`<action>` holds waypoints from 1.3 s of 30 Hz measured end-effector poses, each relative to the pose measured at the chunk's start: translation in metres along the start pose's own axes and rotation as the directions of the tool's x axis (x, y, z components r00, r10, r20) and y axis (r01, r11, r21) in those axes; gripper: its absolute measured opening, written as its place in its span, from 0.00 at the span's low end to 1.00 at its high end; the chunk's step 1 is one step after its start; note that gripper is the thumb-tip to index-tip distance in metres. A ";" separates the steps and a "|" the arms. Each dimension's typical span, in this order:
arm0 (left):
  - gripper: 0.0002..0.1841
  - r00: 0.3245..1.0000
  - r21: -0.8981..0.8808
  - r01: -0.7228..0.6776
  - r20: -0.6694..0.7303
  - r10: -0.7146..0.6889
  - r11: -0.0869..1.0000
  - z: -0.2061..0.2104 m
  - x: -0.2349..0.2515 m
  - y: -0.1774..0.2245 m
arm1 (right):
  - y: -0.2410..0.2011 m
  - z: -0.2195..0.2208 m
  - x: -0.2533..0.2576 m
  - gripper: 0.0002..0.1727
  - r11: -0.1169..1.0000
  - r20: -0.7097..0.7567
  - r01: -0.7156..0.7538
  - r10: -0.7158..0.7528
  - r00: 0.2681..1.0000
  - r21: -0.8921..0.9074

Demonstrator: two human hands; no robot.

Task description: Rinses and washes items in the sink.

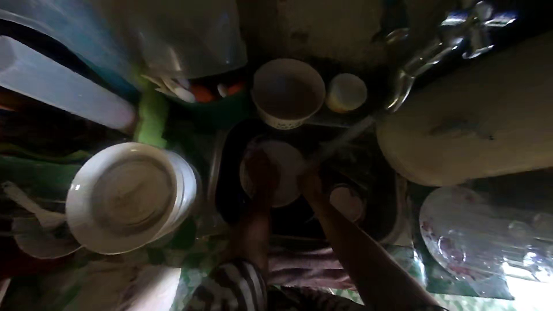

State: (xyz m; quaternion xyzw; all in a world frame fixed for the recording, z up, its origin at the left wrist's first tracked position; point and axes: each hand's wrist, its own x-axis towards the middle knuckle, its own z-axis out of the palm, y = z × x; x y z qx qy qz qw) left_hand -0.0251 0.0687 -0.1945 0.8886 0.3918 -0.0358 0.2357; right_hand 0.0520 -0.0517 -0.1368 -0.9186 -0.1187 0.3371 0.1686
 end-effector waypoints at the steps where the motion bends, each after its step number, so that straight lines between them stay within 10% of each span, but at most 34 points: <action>1: 0.37 0.987 -0.049 -0.040 0.153 0.047 0.998 0.000 -0.004 0.010 | 0.001 0.001 -0.002 0.29 0.999 0.008 0.013 -0.013 1.000 0.038; 4: 0.25 0.861 -0.079 -0.205 0.460 0.218 0.976 -0.003 0.000 0.014 | 0.006 0.004 0.003 0.32 0.992 0.021 0.010 -0.012 1.000 0.122; 15: 0.34 0.952 -0.119 -0.217 0.192 0.237 0.969 0.007 0.022 0.036 | 0.007 -0.012 0.010 0.29 0.938 0.032 -0.151 0.148 0.988 0.311; 20: 0.30 0.855 -0.269 -0.099 0.469 0.220 0.958 -0.001 0.001 0.005 | -0.002 -0.015 0.003 0.30 0.936 -0.017 -0.171 0.185 0.983 0.307; 23: 0.40 0.882 0.022 -0.262 0.411 0.230 0.965 -0.016 -0.007 -0.002 | -0.001 -0.015 0.003 0.27 0.917 -0.067 -0.106 0.142 0.988 0.384; 27: 0.37 0.715 -0.032 -0.539 0.511 0.478 0.842 -0.037 -0.051 0.027 | -0.002 -0.039 0.003 0.29 0.940 -0.054 -0.044 0.066 0.996 0.337; 34: 0.25 0.891 -0.170 -0.240 0.353 0.286 0.956 -0.100 -0.092 0.069 | -0.004 -0.046 -0.018 0.28 0.711 -0.149 0.201 -0.135 0.980 0.674; 37: 0.23 0.974 -0.293 -0.082 0.181 0.140 0.952 -0.127 -0.097 0.075 | -0.004 0.004 0.016 0.25 0.493 -0.140 0.142 -0.041 0.989 0.858; 39: 0.23 0.997 -0.334 0.015 0.076 0.011 0.942 -0.148 -0.101 0.073 | -0.007 0.019 0.019 0.25 0.563 -0.105 0.030 0.101 0.989 0.826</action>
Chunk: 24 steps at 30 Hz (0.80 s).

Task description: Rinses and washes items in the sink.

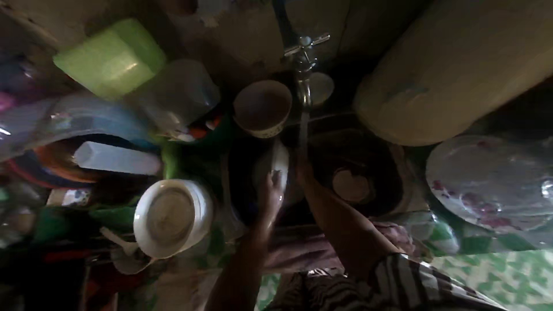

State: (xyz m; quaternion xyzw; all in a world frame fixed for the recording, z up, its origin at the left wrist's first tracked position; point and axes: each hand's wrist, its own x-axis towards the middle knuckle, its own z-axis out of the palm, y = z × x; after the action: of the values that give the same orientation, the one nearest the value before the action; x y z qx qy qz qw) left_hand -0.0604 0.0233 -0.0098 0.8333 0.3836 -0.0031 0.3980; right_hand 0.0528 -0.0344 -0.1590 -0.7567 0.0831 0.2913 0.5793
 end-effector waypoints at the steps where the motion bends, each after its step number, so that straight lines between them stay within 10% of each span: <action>1: 0.23 0.997 -0.033 0.042 -0.061 -0.044 0.999 -0.007 -0.001 -0.002 | 0.002 0.003 -0.002 0.25 0.999 -0.080 -0.049 0.049 0.996 0.004; 3: 0.25 0.980 -0.120 0.097 -0.162 -0.116 0.988 -0.013 0.001 -0.012 | 0.010 0.012 -0.003 0.24 0.995 -0.156 -0.062 0.050 0.986 -0.077; 6: 0.27 0.957 -0.128 0.119 -0.249 -0.148 0.985 -0.018 0.007 -0.022 | -0.002 0.022 -0.011 0.29 0.891 0.143 -0.003 0.076 0.987 -0.455; 12: 0.26 0.953 -0.128 0.134 -0.255 -0.163 0.983 -0.018 0.012 -0.016 | -0.046 0.013 -0.044 0.18 0.940 0.301 0.287 -0.333 0.894 0.187; 14: 0.25 0.940 -0.267 0.153 -0.256 -0.223 0.951 -0.012 0.015 -0.003 | -0.069 0.018 -0.069 0.19 0.918 0.378 0.387 -0.390 0.839 0.088; 19: 0.27 0.871 -0.588 0.247 -0.213 -0.442 0.770 -0.014 0.018 0.009 | -0.029 -0.008 -0.126 0.21 0.450 0.428 0.858 -0.744 0.514 -0.248; 24: 0.24 0.885 -0.790 0.114 -0.195 -0.423 0.602 -0.006 0.005 0.001 | 0.021 -0.064 -0.107 0.26 0.496 0.479 0.850 -0.711 0.515 -0.178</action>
State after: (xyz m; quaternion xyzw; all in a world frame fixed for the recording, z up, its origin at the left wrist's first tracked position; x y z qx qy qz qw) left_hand -0.0582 0.0299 -0.0063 0.5047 0.5385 0.2508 0.6264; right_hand -0.0225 -0.1225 -0.1082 -0.7444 -0.4371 0.1282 0.4882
